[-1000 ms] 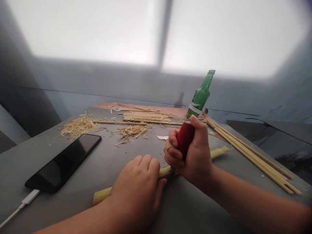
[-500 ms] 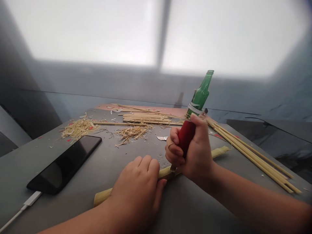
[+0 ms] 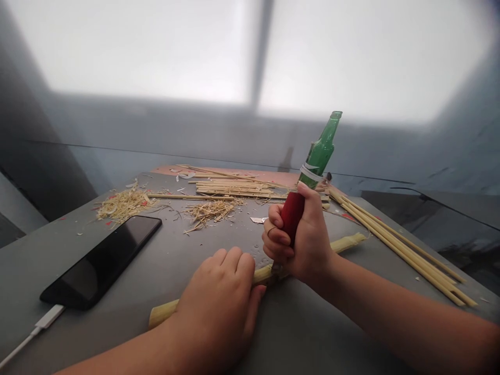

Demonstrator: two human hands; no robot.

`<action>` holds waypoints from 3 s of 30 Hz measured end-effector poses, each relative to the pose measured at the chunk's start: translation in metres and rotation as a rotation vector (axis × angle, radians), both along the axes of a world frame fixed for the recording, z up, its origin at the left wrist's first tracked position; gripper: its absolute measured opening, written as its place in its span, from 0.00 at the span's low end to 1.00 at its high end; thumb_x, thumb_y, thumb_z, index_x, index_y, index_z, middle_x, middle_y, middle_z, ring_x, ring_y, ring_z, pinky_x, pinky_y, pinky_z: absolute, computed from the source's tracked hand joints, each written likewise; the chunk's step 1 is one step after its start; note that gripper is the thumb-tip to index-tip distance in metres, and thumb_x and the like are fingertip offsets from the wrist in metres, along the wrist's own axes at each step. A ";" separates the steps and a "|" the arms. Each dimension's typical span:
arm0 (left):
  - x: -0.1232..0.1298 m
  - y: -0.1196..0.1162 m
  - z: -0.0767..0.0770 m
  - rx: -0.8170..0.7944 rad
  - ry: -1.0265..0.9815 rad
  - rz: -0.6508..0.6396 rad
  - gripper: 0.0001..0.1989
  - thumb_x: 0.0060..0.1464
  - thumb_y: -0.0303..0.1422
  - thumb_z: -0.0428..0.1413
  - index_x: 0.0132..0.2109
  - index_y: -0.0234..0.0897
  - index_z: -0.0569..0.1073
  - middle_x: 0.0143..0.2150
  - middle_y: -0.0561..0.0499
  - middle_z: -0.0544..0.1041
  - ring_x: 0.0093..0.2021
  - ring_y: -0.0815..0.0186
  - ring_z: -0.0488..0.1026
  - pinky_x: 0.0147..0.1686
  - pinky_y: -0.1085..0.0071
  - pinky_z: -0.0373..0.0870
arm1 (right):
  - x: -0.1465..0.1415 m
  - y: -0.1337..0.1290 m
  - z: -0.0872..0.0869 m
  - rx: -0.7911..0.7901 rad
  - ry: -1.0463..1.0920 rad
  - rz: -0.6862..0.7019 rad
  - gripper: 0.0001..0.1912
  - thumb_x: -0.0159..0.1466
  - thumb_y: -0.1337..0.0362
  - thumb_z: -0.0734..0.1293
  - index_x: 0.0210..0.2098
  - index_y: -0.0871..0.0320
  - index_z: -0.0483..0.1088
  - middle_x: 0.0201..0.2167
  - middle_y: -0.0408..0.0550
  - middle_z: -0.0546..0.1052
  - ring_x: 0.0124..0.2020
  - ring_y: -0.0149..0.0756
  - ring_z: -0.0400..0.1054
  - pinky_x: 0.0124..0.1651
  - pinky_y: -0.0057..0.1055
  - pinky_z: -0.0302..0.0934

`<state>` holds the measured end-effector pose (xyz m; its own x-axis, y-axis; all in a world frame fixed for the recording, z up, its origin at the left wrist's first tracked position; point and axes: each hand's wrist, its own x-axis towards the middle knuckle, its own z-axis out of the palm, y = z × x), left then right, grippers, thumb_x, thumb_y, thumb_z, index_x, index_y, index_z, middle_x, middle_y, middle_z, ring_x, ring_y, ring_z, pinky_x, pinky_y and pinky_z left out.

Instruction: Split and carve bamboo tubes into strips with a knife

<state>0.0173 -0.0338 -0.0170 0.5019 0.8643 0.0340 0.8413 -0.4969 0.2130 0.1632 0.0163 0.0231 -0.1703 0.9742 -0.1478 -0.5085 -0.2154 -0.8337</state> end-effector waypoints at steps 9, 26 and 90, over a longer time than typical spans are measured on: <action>0.000 0.001 -0.001 -0.016 0.006 -0.004 0.11 0.66 0.36 0.45 0.42 0.39 0.70 0.43 0.44 0.73 0.43 0.50 0.70 0.43 0.53 0.69 | 0.013 0.016 -0.012 -0.168 0.161 0.076 0.39 0.65 0.33 0.47 0.13 0.55 0.57 0.06 0.37 0.53 0.08 0.23 0.37 0.08 0.22 0.41; 0.000 0.003 -0.002 0.013 0.001 -0.024 0.11 0.66 0.36 0.45 0.42 0.39 0.70 0.41 0.44 0.73 0.42 0.51 0.70 0.43 0.53 0.69 | 0.017 0.024 -0.022 -0.166 0.150 0.420 0.39 0.65 0.34 0.47 0.13 0.56 0.60 0.05 0.38 0.56 0.06 0.24 0.39 0.07 0.22 0.44; 0.002 0.001 0.001 0.013 0.012 -0.014 0.11 0.66 0.35 0.46 0.42 0.38 0.71 0.42 0.43 0.74 0.42 0.50 0.71 0.43 0.52 0.70 | 0.020 0.018 -0.024 -0.028 0.245 0.101 0.37 0.65 0.33 0.49 0.14 0.55 0.59 0.06 0.37 0.56 0.09 0.24 0.36 0.10 0.23 0.40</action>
<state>0.0189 -0.0324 -0.0161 0.5142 0.8568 0.0386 0.8368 -0.5110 0.1965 0.1830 0.0347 -0.0008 -0.3009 0.9465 -0.1164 -0.6690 -0.2965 -0.6815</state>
